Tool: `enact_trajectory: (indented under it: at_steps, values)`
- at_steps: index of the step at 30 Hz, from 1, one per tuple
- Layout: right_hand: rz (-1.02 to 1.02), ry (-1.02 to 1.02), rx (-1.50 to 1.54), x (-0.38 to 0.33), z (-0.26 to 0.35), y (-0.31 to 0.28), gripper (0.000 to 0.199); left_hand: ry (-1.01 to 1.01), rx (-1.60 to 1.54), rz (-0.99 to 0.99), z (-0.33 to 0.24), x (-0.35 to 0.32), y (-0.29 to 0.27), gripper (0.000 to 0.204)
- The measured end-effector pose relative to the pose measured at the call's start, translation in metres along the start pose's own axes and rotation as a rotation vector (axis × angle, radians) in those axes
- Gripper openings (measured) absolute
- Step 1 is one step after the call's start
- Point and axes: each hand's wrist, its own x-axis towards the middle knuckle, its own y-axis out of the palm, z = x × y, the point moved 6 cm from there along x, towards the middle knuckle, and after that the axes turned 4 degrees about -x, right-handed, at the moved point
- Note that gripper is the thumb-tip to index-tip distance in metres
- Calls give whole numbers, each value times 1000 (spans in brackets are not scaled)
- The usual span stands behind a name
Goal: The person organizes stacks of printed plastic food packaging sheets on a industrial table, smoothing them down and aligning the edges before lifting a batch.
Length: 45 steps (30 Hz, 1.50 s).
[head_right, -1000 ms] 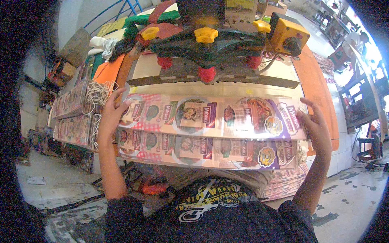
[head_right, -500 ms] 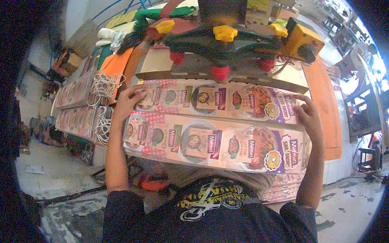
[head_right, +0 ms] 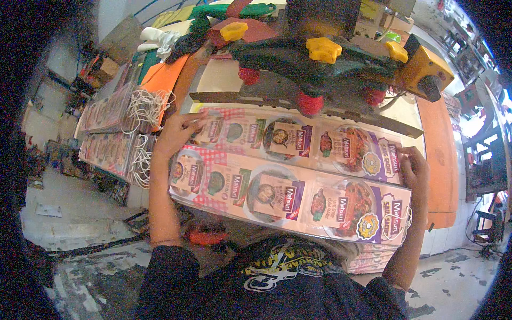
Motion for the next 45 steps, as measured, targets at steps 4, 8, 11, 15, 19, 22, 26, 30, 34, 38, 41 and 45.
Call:
enact_trajectory:
  at_steps: [4,8,11,15,19,22,26,30,34,38,41,45]
  values:
    - [-11,-39,32,2,-4,4,20,-21,-67,-6,8,-9,-2,30]
    - [-38,-2,40,-8,6,1,20,-19,40,26,10,-4,-2,34]
    - [-108,53,32,-14,3,-5,21,-107,-112,95,12,9,13,40]
    - [-81,78,-75,-7,12,-2,23,-57,-113,73,18,-1,7,45]
    - [-132,-13,-211,-6,13,-8,26,-47,-123,95,11,2,6,41]
    - [-142,-15,-341,-8,15,-14,26,-72,-53,98,5,6,7,40]
    - [-155,-83,-370,-8,8,-15,26,-10,-67,83,8,5,6,37]
    - [-180,-164,-383,-6,10,-13,27,6,-141,102,14,5,8,35]
    - [-157,-127,-354,-7,17,-14,27,-30,-102,80,26,5,5,36]
    - [-166,-131,-365,-5,12,-15,27,-51,-145,109,24,6,8,39]
    - [-172,-133,-365,-4,11,-15,27,-15,-141,102,20,6,8,41]
    - [-173,-71,-369,-3,11,-15,25,14,-131,99,14,6,9,43]
